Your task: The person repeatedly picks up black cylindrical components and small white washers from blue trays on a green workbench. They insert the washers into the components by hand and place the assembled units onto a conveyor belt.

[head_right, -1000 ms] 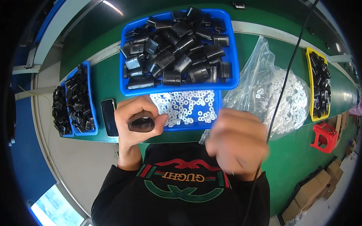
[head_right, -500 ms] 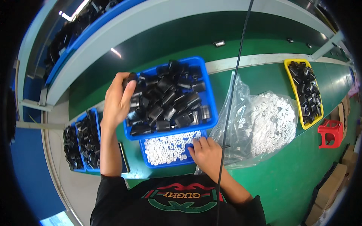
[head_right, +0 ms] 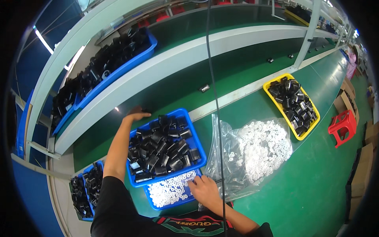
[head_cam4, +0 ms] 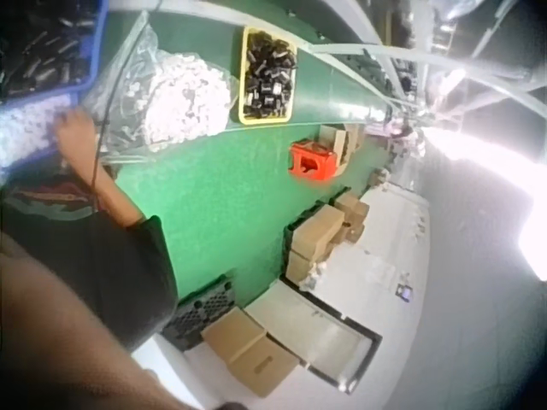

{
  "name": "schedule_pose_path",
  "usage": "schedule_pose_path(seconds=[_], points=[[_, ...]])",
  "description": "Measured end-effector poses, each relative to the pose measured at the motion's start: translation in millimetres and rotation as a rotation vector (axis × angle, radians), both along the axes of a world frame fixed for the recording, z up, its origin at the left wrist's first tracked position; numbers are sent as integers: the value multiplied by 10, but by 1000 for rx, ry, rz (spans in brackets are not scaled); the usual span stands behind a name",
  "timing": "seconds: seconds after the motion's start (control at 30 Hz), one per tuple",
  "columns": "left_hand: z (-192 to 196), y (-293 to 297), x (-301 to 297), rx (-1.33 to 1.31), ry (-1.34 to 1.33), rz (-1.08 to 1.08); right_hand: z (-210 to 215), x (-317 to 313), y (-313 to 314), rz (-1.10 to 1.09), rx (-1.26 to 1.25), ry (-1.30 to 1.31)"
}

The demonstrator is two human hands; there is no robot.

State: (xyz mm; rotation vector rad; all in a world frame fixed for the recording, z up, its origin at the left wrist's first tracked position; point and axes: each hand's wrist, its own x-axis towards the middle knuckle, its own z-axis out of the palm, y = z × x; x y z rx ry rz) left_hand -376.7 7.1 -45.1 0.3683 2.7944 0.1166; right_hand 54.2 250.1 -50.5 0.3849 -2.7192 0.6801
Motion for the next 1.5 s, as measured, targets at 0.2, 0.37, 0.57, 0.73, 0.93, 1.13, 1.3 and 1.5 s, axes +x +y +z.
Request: schedule_pose_path(seconds=[0.2,0.37,0.57,0.73,0.93,1.13,1.3,1.5], points=[[532,305,649,190,95,-5,-39,-6,-23,-6,-18,20],[714,605,1214,406,58,-310,-72,-21,-54,22,61,16],[560,541,1099,465,209,-413,66,-82,-107,80,87,7],[697,728,1368,666,155,-330,14,-13,-50,33,125,-24],[744,519,1470,766,150,-311,16,-46,-90,55,71,8],[673,462,1508,809,-1,-234,24,-74,-223,125,27,28],[676,410,1605,828,235,-278,73,-96,-276,175,46,24],[796,373,1796,848,345,-261,58,-135,-280,200,79,25]])
